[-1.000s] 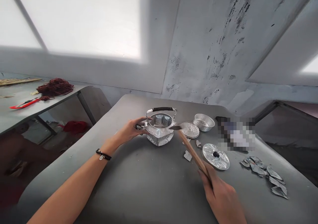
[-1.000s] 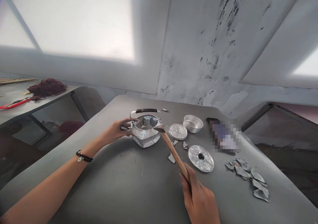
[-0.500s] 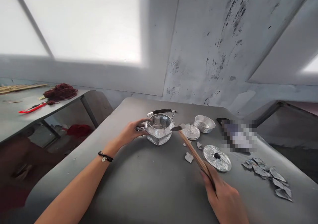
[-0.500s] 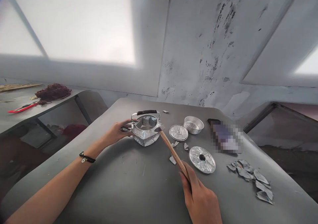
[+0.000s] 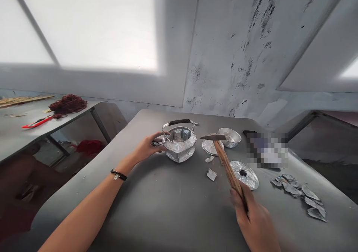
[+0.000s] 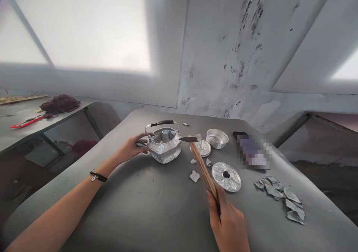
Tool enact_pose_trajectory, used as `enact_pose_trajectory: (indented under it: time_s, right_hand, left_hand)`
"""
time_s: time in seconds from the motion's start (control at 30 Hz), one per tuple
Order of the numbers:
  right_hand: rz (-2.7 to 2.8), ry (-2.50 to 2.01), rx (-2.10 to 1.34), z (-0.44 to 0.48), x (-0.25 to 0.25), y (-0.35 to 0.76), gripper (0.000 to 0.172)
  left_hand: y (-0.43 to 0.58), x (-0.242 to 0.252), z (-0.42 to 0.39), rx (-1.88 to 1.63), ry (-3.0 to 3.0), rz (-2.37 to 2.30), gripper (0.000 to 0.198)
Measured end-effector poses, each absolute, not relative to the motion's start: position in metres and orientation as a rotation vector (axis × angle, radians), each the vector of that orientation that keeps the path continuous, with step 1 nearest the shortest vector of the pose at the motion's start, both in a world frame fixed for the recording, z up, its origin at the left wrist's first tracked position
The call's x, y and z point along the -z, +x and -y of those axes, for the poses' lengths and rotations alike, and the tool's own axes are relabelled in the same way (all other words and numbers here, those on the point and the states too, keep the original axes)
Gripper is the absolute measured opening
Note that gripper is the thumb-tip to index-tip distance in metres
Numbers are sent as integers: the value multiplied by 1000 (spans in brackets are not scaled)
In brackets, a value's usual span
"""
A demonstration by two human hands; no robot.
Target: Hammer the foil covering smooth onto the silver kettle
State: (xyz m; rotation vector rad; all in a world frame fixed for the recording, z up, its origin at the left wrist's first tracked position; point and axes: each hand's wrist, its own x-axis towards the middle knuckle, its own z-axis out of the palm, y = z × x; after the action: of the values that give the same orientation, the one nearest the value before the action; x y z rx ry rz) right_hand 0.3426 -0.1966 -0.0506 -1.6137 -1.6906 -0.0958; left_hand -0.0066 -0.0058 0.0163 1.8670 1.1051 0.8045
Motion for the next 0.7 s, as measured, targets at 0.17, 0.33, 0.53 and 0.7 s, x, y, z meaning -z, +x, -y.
enact_pose_trajectory:
  time_s: [0.17,0.33,0.53,0.7]
  right_hand:
    - [1783,-1609,204,200,49,340,45]
    - [1692,-1596,211,204,48,341,41]
    - [1639,-1650,25,204,48,341,54]
    - [1388,-1681,-242,214,51,345,50]
  left_hand:
    - [-4,-14,6,-809,1857,-1063,71]
    - [-6,-13,4,-817,1797,-1040,72]
    - [-4,-14,7,-829,1771,-1016,75]
    - [0,-11,9,-830,1762,-996,74]
